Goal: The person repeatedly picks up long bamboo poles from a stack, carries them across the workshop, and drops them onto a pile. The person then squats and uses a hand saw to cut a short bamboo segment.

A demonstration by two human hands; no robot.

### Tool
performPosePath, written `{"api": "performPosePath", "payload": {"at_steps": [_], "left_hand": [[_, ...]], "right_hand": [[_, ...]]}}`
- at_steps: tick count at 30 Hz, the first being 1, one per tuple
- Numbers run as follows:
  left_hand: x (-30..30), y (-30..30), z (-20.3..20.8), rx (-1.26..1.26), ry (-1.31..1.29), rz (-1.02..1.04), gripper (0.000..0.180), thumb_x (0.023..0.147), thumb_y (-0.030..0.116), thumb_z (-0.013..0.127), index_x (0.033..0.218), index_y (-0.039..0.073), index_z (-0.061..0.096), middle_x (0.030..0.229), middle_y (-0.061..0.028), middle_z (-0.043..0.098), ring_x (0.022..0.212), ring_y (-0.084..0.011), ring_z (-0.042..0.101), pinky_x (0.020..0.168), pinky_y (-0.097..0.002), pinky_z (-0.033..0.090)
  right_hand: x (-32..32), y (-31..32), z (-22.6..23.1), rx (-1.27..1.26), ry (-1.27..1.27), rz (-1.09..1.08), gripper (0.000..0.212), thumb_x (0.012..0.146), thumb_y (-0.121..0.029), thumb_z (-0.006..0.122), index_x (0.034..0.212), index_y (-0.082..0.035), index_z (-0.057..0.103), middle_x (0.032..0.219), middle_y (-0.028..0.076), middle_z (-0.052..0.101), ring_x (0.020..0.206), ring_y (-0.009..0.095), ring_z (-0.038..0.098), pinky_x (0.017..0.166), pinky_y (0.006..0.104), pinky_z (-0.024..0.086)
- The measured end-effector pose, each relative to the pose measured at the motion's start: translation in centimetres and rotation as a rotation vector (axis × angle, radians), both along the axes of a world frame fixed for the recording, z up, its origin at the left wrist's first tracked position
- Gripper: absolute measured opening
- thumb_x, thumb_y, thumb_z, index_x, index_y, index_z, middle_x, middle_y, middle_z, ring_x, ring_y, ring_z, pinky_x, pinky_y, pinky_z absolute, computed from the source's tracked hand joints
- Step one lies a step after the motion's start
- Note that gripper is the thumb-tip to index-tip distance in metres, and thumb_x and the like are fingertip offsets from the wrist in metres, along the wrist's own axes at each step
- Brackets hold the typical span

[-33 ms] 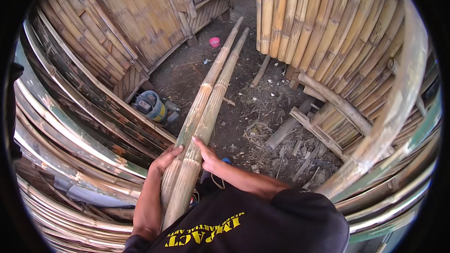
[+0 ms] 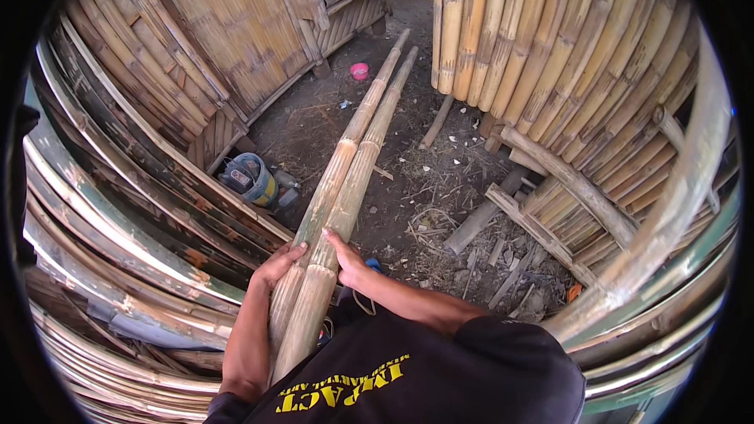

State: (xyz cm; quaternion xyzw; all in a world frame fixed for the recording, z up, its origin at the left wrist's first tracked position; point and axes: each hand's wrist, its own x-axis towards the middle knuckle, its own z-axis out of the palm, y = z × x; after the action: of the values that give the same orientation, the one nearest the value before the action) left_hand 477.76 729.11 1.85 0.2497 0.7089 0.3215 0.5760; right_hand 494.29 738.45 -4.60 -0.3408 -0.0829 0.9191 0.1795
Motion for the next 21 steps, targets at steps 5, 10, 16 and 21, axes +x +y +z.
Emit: {"api": "performPosePath", "payload": {"at_steps": [5, 10, 16, 21], "left_hand": [[-8.2, 12.8, -6.8, 0.025, -0.180, 0.042, 0.084, 0.094, 0.056, 0.060, 0.147, -0.005, 0.038, 0.134, -0.0218, 0.059, 0.114, -0.0267, 0.063, 0.100, -0.0382, 0.048], [-15.1, 27.4, -9.8, 0.030, -0.058, 0.017, 0.075, 0.095, 0.056, 0.058, 0.140, -0.004, 0.048, 0.132, -0.0183, 0.059, 0.117, -0.0242, 0.059, 0.100, -0.0368, 0.047], [-21.3, 45.8, -8.6, -0.009, -0.058, -0.046, 0.078, 0.095, 0.057, 0.057, 0.143, -0.004, 0.046, 0.137, -0.0204, 0.056, 0.121, -0.0267, 0.057, 0.103, -0.0384, 0.045], [-26.6, 63.3, -9.7, 0.094, 0.050, -0.139, 0.086, 0.092, 0.057, 0.061, 0.148, -0.005, 0.040, 0.142, -0.0232, 0.053, 0.126, -0.0306, 0.055, 0.107, -0.0409, 0.042]], "right_hand": [[-7.6, 12.6, -2.5, -0.002, -0.084, -0.009, 0.067, 0.086, -0.043, 0.077, 0.134, -0.003, 0.051, 0.127, 0.017, 0.062, 0.113, 0.031, 0.064, 0.097, 0.0532, 0.054], [-13.4, 27.1, -2.6, 0.009, -0.110, -0.046, 0.065, 0.085, -0.041, 0.078, 0.133, -0.004, 0.053, 0.124, 0.015, 0.064, 0.109, 0.031, 0.066, 0.094, 0.0539, 0.055], [-20.4, 44.8, -5.4, 0.014, -0.089, -0.065, 0.064, 0.086, -0.042, 0.076, 0.132, -0.004, 0.054, 0.123, 0.017, 0.064, 0.108, 0.032, 0.066, 0.094, 0.0519, 0.054], [-25.9, 62.8, -6.8, 0.045, -0.015, -0.073, 0.062, 0.090, -0.045, 0.069, 0.136, -0.008, 0.051, 0.126, 0.014, 0.063, 0.112, 0.030, 0.064, 0.101, 0.0508, 0.050]]}}
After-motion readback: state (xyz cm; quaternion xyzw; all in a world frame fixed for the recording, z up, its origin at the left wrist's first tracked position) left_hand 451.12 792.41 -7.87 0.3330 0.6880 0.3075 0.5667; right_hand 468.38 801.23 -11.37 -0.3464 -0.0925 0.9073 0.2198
